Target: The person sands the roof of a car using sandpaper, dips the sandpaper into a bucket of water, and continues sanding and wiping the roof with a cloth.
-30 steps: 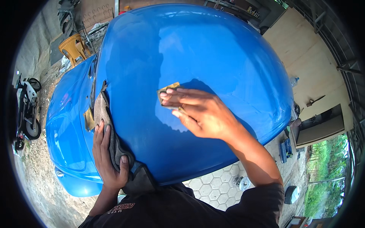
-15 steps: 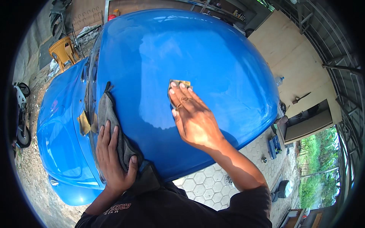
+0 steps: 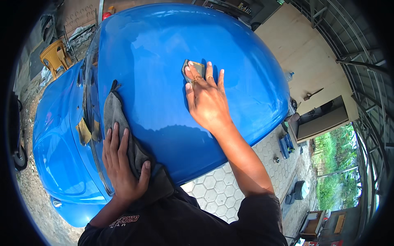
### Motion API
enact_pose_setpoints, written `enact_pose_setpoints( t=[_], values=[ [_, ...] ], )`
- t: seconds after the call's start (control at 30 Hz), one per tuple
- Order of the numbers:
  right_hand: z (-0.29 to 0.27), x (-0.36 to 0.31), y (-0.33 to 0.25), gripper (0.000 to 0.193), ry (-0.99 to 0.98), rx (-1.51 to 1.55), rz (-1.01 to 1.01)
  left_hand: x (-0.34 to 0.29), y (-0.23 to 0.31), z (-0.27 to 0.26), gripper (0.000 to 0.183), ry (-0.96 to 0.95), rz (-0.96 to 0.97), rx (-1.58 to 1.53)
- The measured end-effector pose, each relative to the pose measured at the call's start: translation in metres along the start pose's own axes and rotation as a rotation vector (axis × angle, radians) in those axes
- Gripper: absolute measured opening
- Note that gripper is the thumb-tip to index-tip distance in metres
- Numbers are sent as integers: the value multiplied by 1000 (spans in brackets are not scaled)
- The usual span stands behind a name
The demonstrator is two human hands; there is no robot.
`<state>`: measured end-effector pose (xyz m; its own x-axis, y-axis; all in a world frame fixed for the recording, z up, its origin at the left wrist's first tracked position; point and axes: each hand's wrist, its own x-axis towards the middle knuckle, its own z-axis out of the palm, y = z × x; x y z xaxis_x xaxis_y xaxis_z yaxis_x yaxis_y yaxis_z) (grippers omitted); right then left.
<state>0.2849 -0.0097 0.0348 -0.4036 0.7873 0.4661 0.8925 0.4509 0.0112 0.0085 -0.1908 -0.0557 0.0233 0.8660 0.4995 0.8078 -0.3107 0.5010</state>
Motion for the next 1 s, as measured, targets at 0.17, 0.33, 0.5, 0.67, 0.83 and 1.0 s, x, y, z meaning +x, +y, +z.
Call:
enact_pose_setpoints(
  t=[0.17,0.33,0.5,0.67,0.83,1.0],
  values=[
    [-2,-27,-10,50,-73,-5,-52,-3,-1,4,94,6,-8,2],
    [3,-10,-7,51,-7,-40,51,-2,-2,2,95,10,5,-8],
    [-6,-25,-11,54,-68,61,-48,-3,-1,3,96,20,3,8],
    [7,-15,-2,55,-14,46,16,-1,2,2,92,2,0,8],
    [-6,-12,6,54,-106,7,-74,-2,5,3,92,20,-9,80],
    [6,-15,2,53,-15,119,-107,0,7,3,98,-4,-30,126]
  ],
)
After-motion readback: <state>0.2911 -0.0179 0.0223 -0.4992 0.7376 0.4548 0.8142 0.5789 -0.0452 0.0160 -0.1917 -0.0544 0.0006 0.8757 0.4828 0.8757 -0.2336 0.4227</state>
